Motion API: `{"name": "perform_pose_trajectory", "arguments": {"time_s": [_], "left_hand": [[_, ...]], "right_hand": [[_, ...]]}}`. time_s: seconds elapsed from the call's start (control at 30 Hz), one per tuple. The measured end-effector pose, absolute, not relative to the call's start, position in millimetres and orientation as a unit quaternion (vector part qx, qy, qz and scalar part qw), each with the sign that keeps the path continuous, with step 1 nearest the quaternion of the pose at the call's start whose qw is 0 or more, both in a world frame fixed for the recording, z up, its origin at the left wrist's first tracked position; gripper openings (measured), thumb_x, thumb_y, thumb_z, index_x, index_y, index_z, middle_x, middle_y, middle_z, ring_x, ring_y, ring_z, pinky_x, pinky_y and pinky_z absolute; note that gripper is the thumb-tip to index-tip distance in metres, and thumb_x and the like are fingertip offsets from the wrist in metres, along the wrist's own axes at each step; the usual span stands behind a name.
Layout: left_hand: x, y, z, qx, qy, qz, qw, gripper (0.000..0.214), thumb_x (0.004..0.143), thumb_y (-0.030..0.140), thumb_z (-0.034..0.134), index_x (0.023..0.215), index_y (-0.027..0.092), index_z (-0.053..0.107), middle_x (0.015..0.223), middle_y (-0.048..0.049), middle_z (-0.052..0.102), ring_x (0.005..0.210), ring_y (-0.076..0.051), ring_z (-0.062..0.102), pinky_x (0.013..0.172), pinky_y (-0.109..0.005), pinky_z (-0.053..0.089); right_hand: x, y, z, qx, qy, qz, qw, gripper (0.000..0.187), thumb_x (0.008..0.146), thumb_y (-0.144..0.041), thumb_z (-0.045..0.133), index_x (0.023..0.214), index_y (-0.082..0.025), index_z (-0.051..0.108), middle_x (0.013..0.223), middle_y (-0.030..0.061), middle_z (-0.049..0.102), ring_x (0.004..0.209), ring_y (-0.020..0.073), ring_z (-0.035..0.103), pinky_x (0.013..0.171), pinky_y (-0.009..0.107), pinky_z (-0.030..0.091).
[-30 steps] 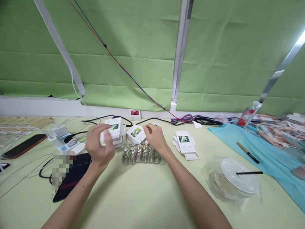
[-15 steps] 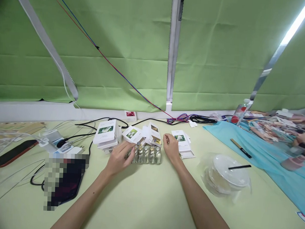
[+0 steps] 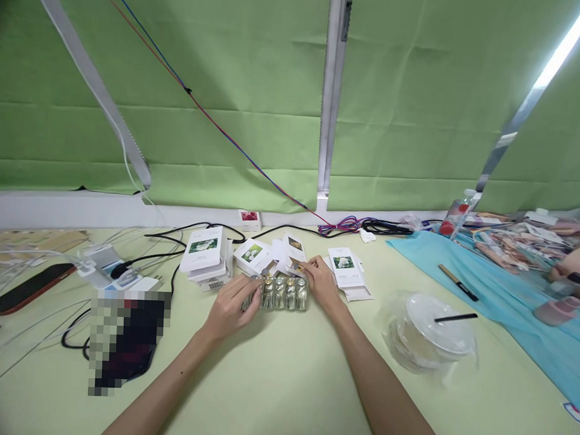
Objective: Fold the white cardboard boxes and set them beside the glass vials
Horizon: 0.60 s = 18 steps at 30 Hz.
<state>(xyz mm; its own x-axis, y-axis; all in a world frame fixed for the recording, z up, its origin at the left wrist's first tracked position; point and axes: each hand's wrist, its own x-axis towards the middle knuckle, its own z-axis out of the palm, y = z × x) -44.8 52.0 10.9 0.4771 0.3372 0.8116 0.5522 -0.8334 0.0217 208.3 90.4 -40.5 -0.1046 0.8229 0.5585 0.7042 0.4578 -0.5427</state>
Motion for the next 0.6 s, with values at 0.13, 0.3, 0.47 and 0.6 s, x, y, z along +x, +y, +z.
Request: {"name": "perform_pose_trajectory", "arguments": {"time_s": [0.13,0.3,0.47,0.6], "left_hand": [[-41.5,49.1,7.7,-0.852,-0.25,-0.441,0.13,0.019,0.091,0.011,0.051,0.1,0.02,0.065,0.073,-0.005,0.065,0.067,-0.018,0.059,0.065,-0.032,0.048],[-37.8,45.3,7.4,-0.854,-0.232,-0.446,0.134,0.019,0.09,0.008,0.053,0.102,0.018,0.063,0.076,-0.0062,0.066,0.069,-0.019,0.058,0.067,-0.032,0.049],[-38.1,45.6,5.6,-0.856,-0.24,-0.442,0.122,0.019,0.09,0.009,0.052,0.102,0.019,0.063,0.077,-0.0059,0.066,0.07,-0.019,0.059,0.069,-0.033,0.05],[-37.5,45.6,5.8,-0.854,-0.232,-0.449,0.127,0.019,0.089,0.007,0.055,0.102,0.018,0.062,0.077,-0.006,0.066,0.07,-0.019,0.058,0.068,-0.032,0.05]], "right_hand": [[209.2,92.0,-43.1,-0.524,-0.748,0.072,0.401,0.032,0.1,-0.024,0.048,0.119,-0.019,0.073,0.101,0.0095,0.057,0.088,0.0211,0.061,0.081,0.033,0.053],[210.2,91.6,-43.7,-0.526,-0.757,0.082,0.38,0.031,0.099,-0.02,0.048,0.12,-0.019,0.07,0.099,0.0075,0.053,0.092,0.0207,0.059,0.084,0.032,0.052],[211.4,88.4,-41.7,-0.522,-0.763,0.094,0.369,0.027,0.099,-0.019,0.046,0.115,-0.018,0.068,0.103,0.0082,0.052,0.094,0.0208,0.06,0.087,0.033,0.052],[212.5,83.8,-38.4,-0.514,-0.77,0.102,0.365,0.025,0.101,-0.021,0.044,0.116,-0.018,0.064,0.107,0.0088,0.052,0.101,0.0215,0.06,0.095,0.034,0.05]]}}
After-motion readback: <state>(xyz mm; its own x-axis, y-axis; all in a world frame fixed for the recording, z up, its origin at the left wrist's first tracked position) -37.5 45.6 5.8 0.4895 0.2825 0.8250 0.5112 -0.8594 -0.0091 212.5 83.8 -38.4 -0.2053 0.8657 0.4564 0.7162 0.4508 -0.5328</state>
